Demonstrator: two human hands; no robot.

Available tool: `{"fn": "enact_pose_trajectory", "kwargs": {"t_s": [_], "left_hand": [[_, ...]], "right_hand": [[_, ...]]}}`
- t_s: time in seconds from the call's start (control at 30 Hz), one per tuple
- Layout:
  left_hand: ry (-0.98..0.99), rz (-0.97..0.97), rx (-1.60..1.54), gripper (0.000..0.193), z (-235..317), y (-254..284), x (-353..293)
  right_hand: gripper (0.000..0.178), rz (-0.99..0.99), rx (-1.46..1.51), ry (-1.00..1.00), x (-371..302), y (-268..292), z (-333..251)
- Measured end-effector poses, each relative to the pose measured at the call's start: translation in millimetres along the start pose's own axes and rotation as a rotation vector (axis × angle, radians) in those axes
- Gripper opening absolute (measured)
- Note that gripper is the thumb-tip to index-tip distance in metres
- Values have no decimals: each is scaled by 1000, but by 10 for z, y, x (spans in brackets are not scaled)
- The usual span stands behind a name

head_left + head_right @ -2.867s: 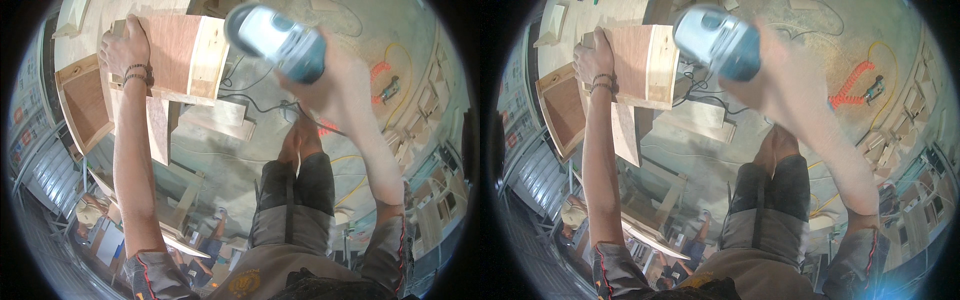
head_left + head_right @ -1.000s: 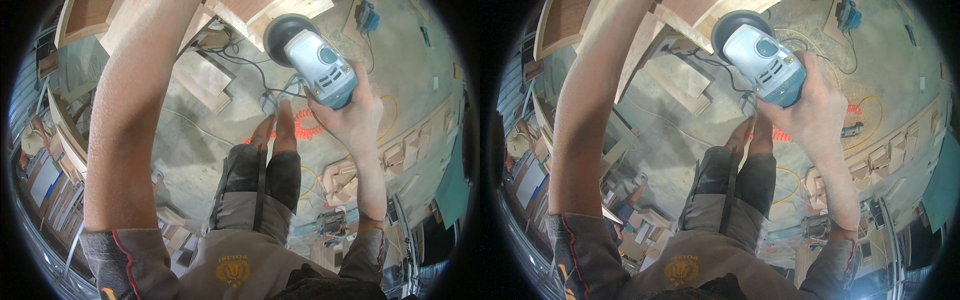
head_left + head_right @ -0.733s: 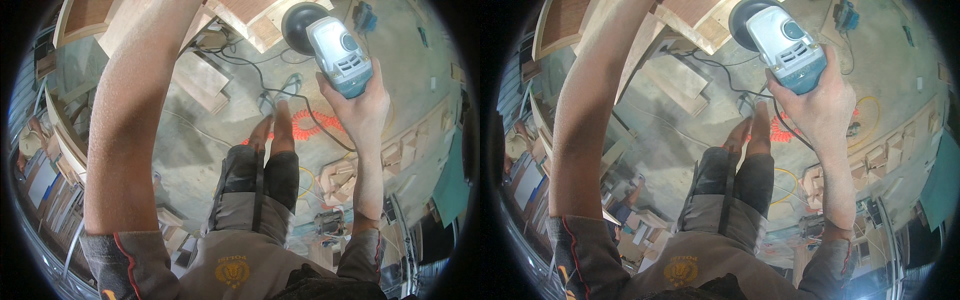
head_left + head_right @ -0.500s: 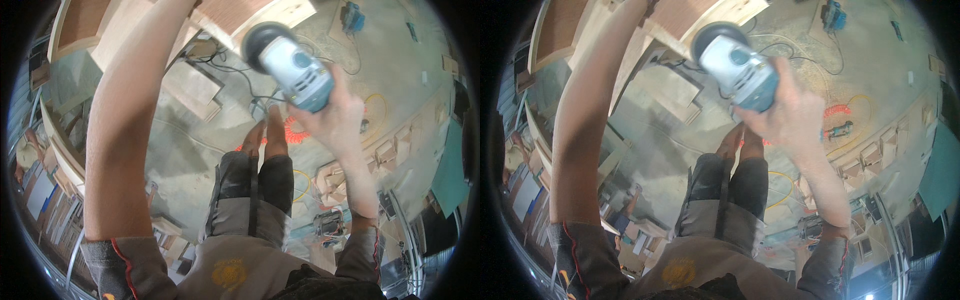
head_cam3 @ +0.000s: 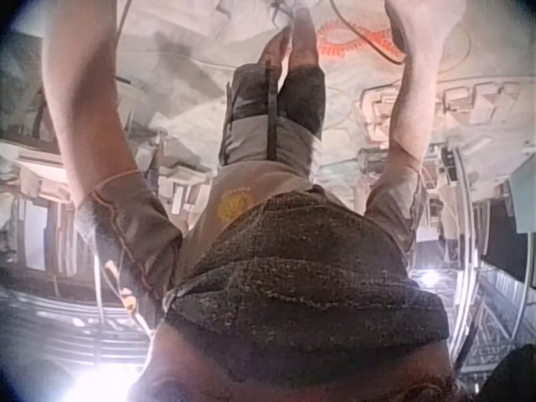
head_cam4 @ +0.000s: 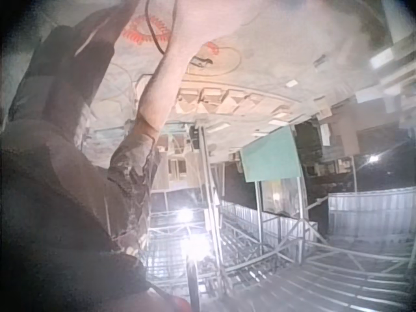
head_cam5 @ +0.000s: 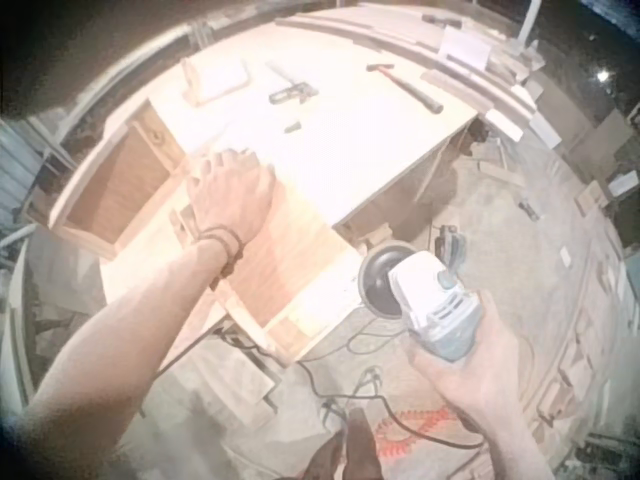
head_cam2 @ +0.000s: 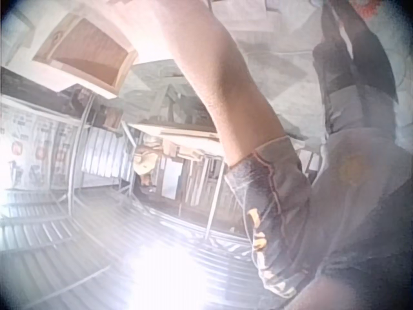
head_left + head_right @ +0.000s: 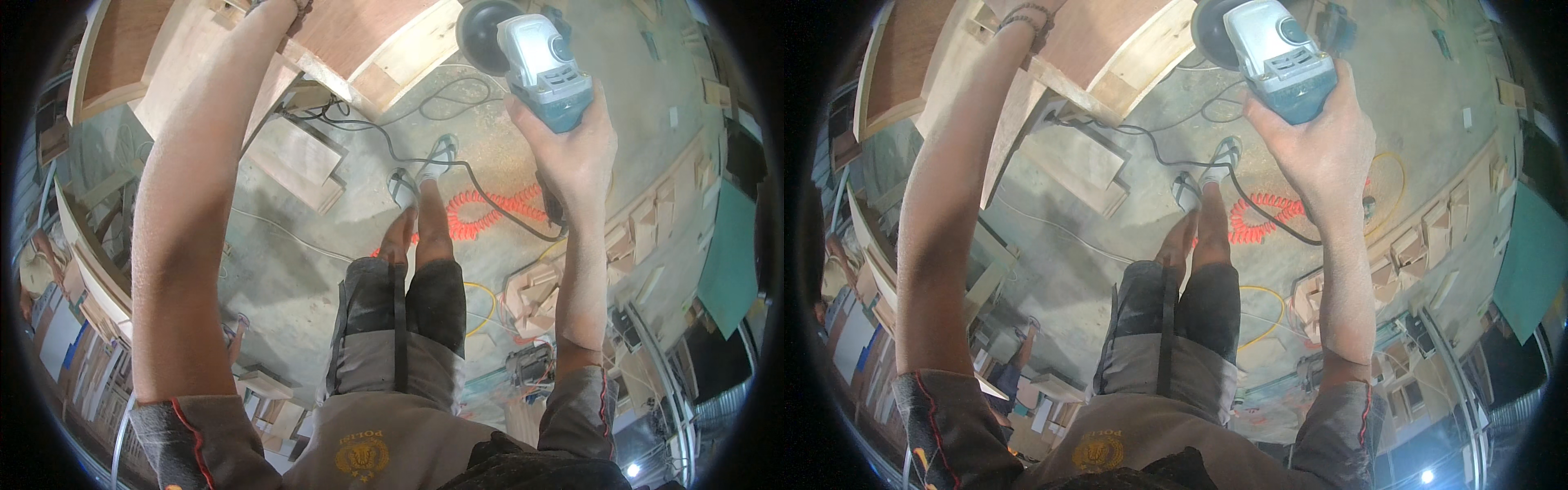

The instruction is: The person uses a handheld power sander to smooth the surface of a rectangular piece of wood on a workbench. They move the sander across the wood in various directions, occasionally lifting and repositioning the tool to cover different areas of the wood piece.

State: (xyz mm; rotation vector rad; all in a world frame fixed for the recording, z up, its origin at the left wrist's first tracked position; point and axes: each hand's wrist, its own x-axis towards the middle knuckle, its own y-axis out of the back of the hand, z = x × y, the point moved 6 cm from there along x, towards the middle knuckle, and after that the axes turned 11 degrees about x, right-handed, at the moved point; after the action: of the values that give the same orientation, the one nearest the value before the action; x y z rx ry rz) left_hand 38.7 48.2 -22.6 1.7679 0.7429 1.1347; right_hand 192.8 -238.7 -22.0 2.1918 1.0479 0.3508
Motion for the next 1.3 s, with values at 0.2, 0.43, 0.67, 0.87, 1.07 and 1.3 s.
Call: {"fn": "enact_pose_trajectory", "kwargs": {"t_s": [0.2, 0.43, 0.67, 0.87, 1.07, 1.3], "left_hand": [[19, -24, 9, 45, -93, -45, 59], [84, 68, -48, 48, -136, -321, 101], [27, 23, -30, 55, -119, -249, 93], [93, 22, -43, 54, -134, -260, 109], [105, 44, -45, 53, -163, -259, 109], [23, -8, -26, 48, -161, -213, 138]], "right_hand": [[62, -184, 11, 65, -239, -208, -158], [68, -278, 7, 188, -481, -384, -287], [69, -134, 8, 142, -319, -262, -169], [71, -265, -30, 234, -451, -390, -302], [65, -187, -3, 205, -365, -380, -358], [68, -254, -61, 188, -358, -416, -383]]}}
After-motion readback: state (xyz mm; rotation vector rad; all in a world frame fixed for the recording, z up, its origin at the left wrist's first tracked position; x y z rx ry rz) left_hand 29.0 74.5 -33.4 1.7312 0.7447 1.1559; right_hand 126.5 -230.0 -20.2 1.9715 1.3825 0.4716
